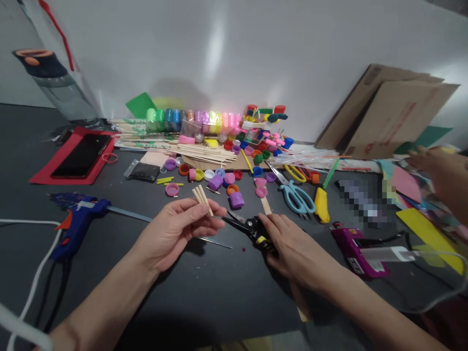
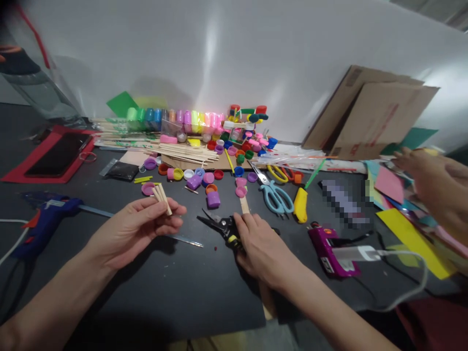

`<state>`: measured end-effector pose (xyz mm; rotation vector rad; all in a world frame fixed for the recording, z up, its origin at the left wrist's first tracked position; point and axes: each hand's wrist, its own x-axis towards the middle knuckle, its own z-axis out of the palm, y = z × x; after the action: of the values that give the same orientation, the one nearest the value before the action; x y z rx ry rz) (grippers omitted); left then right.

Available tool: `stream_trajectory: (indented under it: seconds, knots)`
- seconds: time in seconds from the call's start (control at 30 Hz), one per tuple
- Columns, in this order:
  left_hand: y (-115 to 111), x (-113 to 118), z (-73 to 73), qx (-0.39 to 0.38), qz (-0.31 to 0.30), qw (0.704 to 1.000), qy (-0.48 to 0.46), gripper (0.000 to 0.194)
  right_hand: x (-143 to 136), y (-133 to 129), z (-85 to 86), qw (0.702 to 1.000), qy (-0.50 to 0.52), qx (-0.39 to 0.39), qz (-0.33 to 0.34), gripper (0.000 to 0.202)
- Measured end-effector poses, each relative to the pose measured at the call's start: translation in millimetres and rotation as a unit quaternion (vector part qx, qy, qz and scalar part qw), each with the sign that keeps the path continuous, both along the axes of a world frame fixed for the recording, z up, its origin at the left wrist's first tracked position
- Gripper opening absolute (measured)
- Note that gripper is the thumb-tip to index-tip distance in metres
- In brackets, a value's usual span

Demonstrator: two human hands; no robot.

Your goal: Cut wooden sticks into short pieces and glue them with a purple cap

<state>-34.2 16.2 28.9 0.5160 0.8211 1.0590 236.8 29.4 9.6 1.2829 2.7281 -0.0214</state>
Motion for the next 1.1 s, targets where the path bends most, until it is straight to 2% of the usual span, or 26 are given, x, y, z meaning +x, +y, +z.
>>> stream_trajectory:
  seconds: [0.1,0.2,0.3,0.4,0.47,0.53,0.63,0.7,0.73,0.8,0.87,0.93,1.0,1.1]
  knots:
    - [-0.9,0.3,-1.2,-0.003,-0.015,1.000,0.009,0.013,0.8,0.9,-4.0,1.000,-0.010,0.003,0.011,0.070]
    - [-2.8,2.1,-2.5,0.034,-0.020,0.998,0.053,0.013,2.4,3.9,-3.1,1.000,-0.019,0.005,0.011,0.072]
    - [-5.7,4.8,-2.7,0.081,-0.018,0.987,0.135,0.011,3.6,8.3,11.3,1.000,-0.004,-0.011,0.012,0.068]
    - [-8.2,6.9,-2.1,0.103,-0.047,0.972,0.205,0.013,-6.9,10.7,36.1,0.992,0.104,-0.071,0.005,0.043]
    - [-9.2,7.7,-1.8,0.113,-0.082,0.960,0.243,0.017,-24.7,11.7,49.7,0.961,0.249,-0.116,-0.005,0.028]
    - [-9.7,8.5,-1.9,0.129,-0.116,0.945,0.277,0.021,-47.4,13.6,55.6,0.913,0.381,-0.145,-0.025,0.021]
    - [-9.6,10.0,-3.5,0.154,-0.142,0.926,0.315,0.023,-75.5,18.1,50.7,0.836,0.481,-0.264,-0.036,0.007]
    - [-8.9,10.8,-6.2,0.169,-0.145,0.911,0.348,0.023,-83.3,20.8,42.7,0.812,0.501,-0.295,-0.042,0.011]
    - [-8.0,10.8,-8.2,0.183,-0.147,0.900,0.368,0.024,-84.0,21.8,38.4,0.816,0.503,-0.284,-0.036,0.011]
    - [-5.0,9.1,-13.5,0.234,-0.131,0.867,0.419,0.025,-82.1,23.0,29.7,0.843,0.492,-0.217,-0.002,0.009]
    - [-0.2,5.0,-19.7,0.307,-0.086,0.813,0.488,0.021,-79.9,23.8,21.0,0.879,0.455,-0.136,0.044,0.009]
    - [5.7,-0.8,-25.5,0.358,-0.050,0.745,0.560,0.017,-80.6,24.2,12.7,0.904,0.411,-0.091,0.076,0.011]
    - [10.9,-6.3,-29.5,0.371,-0.071,0.707,0.598,0.013,-84.0,24.0,6.1,0.918,0.379,-0.076,0.086,0.013]
    - [15.2,-10.7,-31.9,0.366,-0.120,0.685,0.618,0.011,-90.2,22.3,1.2,0.927,0.361,-0.063,0.085,0.018]
